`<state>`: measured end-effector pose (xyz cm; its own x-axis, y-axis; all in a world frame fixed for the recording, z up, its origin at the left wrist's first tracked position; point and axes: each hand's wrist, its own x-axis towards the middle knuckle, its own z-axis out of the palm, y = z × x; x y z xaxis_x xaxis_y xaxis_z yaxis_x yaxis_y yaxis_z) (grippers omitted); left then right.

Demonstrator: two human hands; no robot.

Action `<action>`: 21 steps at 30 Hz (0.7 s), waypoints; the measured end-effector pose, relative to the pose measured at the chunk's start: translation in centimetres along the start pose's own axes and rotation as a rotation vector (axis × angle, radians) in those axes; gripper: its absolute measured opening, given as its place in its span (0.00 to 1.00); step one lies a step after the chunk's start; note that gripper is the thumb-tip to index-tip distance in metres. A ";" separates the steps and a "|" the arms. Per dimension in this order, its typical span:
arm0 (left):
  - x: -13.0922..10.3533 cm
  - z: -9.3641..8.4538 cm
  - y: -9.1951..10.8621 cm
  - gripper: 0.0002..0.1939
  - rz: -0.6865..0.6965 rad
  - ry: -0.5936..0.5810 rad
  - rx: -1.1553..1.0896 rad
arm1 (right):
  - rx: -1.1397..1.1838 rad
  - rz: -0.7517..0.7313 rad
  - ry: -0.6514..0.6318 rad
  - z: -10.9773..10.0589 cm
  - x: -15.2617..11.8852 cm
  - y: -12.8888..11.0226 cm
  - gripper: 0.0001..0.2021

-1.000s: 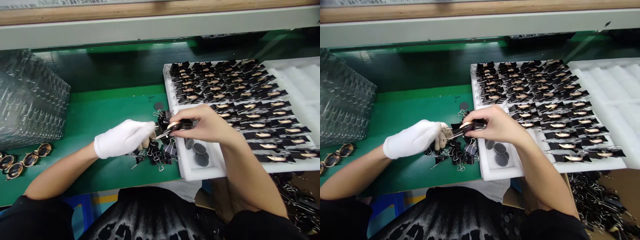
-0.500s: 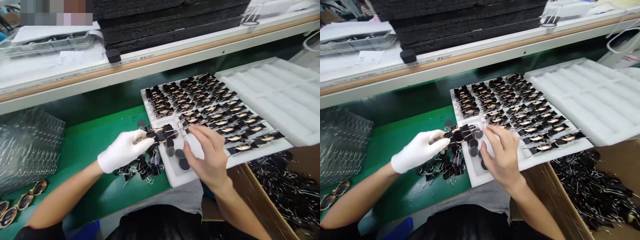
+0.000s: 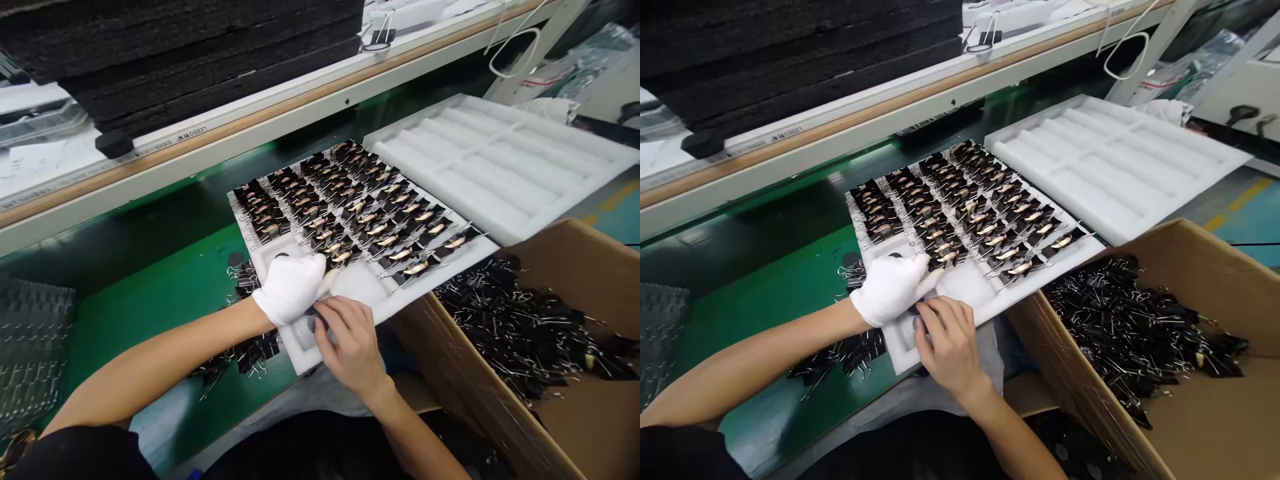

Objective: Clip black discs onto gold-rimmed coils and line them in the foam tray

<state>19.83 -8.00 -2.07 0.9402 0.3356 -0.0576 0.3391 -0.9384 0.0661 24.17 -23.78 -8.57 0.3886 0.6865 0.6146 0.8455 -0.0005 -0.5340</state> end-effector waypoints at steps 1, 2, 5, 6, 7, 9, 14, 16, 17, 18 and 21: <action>0.2 0.0 0.2 0.24 -0.026 -0.008 0.060 | 0.004 0.000 0.001 0.0 0.0 0.0 0.15; 0.4 0.0 0.5 0.24 -0.046 -0.012 0.122 | 0.007 -0.001 0.002 0.0 -0.1 0.0 0.14; 0.7 -0.2 1.3 0.22 -0.029 -0.011 0.188 | 0.012 -0.007 0.003 0.0 -0.2 0.0 0.14; 0.8 -0.3 1.5 0.21 -0.027 0.003 0.202 | 0.013 -0.004 0.001 0.1 -0.2 0.0 0.14; 0.8 -0.4 1.7 0.20 -0.034 0.020 0.218 | 0.010 0.004 -0.003 0.1 -0.2 0.1 0.13; 0.8 -0.7 1.7 0.21 -0.053 0.037 0.239 | -0.003 0.036 -0.026 0.0 -0.3 0.1 0.13; -1.5 -1.7 -0.9 0.23 0.015 0.074 0.089 | -0.047 0.036 -0.158 -0.4 -0.3 0.5 0.13; -3.3 -2.0 -2.9 0.22 -0.009 0.176 -0.037 | -0.082 0.009 -0.238 -0.8 -0.2 0.6 0.14; -4.4 -2.0 -4.0 0.22 -0.037 0.225 -0.110 | -0.109 -0.004 -0.284 -1.0 -0.1 0.7 0.15; -5.5 -2.0 -5.2 0.23 -0.072 0.270 -0.184 | -0.142 -0.022 -0.330 -1.2 0.1 0.7 0.16; -9.0 -1.6 -8.6 0.21 -0.237 0.388 -0.375 | -0.246 -0.102 -0.449 -1.7 0.9 0.9 0.18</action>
<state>8.50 -2.82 -0.53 0.7560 0.6047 0.2504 0.4635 -0.7648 0.4474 25.91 -24.40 -7.56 0.1498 0.9361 0.3183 0.9530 -0.0509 -0.2986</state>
